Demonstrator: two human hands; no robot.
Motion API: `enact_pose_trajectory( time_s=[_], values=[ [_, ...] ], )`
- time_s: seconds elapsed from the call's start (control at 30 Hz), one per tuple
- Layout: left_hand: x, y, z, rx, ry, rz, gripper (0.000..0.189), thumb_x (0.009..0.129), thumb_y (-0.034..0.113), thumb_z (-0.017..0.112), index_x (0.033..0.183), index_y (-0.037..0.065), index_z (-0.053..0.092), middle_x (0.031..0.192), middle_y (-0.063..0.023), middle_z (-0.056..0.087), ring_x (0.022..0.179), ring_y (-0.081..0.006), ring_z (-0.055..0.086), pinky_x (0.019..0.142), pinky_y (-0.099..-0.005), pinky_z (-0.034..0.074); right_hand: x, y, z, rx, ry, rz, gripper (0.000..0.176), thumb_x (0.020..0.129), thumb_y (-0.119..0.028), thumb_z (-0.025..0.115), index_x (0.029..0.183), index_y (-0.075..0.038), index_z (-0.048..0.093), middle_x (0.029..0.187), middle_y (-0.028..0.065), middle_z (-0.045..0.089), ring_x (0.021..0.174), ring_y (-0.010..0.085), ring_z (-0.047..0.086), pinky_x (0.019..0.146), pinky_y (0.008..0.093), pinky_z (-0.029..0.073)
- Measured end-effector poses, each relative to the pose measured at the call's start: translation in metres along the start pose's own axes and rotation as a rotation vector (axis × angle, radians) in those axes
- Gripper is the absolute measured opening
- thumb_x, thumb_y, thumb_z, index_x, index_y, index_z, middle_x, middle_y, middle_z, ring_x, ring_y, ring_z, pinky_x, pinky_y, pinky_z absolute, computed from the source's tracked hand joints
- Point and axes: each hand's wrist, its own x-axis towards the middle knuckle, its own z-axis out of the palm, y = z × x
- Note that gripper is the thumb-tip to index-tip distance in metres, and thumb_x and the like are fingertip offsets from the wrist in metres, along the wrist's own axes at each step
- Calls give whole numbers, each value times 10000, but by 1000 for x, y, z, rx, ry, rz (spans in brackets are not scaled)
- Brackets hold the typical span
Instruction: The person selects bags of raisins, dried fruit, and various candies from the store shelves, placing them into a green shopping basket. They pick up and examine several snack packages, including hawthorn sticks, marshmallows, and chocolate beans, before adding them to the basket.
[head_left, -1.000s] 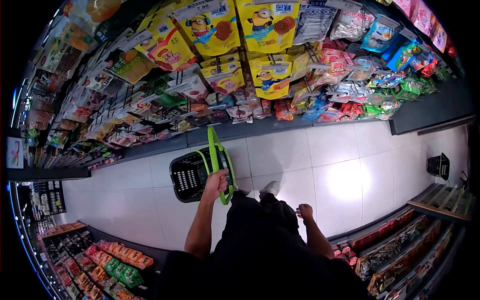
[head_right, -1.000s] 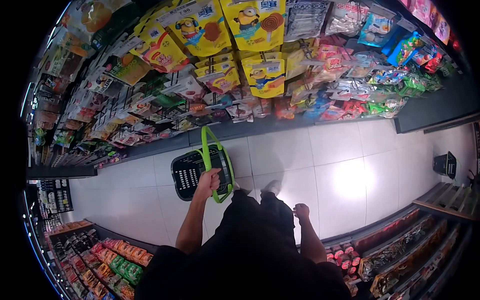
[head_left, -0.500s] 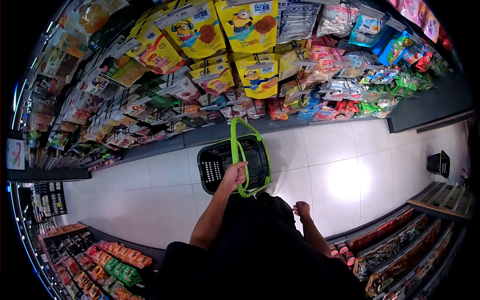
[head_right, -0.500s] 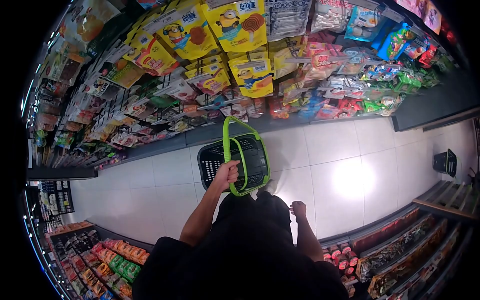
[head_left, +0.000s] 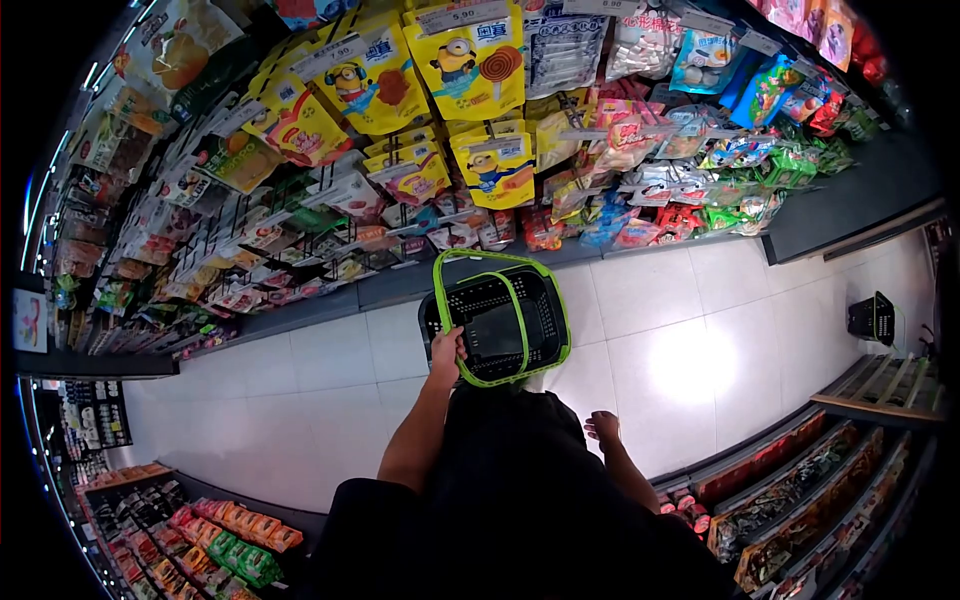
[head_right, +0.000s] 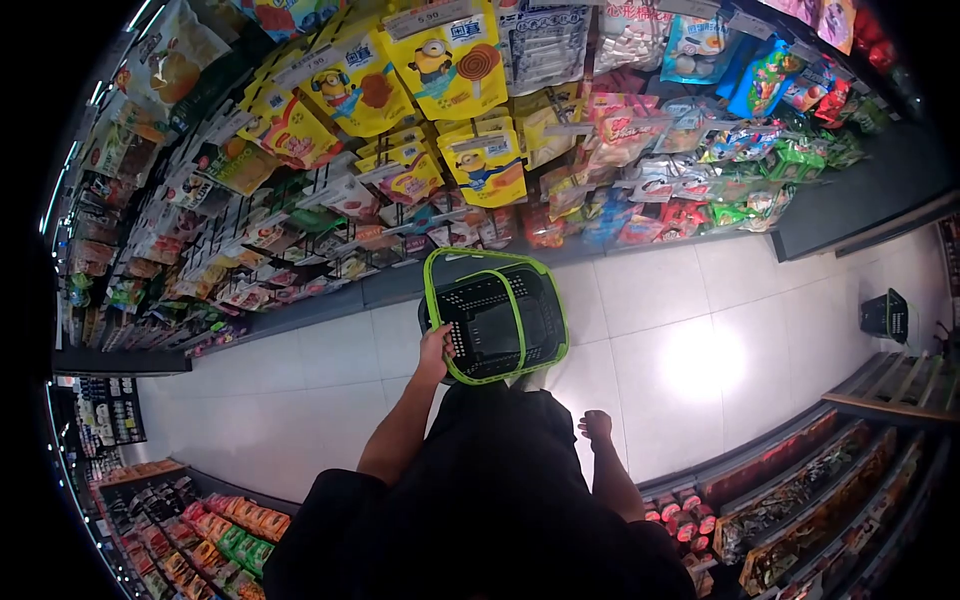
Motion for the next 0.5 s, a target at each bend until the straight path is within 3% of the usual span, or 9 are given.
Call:
enact_pose_trajectory(
  time_s=[0.1, 0.5],
  values=[
    [10, -3, -1, 112, 13, 80, 83, 904, 146, 610, 935, 82, 567, 730, -10, 511, 563, -124, 480, 497, -306, 410, -2, -11, 2, 12, -13, -32, 235, 888, -206, 514, 1053, -54, 583, 860, 77, 671, 676, 158, 646, 554, 293, 501],
    [76, -30, 5, 27, -7, 84, 93, 898, 103, 634, 937, 77, 554, 728, -3, 536, 625, -120, 518, 566, -288, 429, -19, -40, 13, -47, 43, -14, 228, 899, -188, 501, 1049, -38, 585, 880, 99, 677, 694, 184, 666, 548, 298, 508]
  ],
)
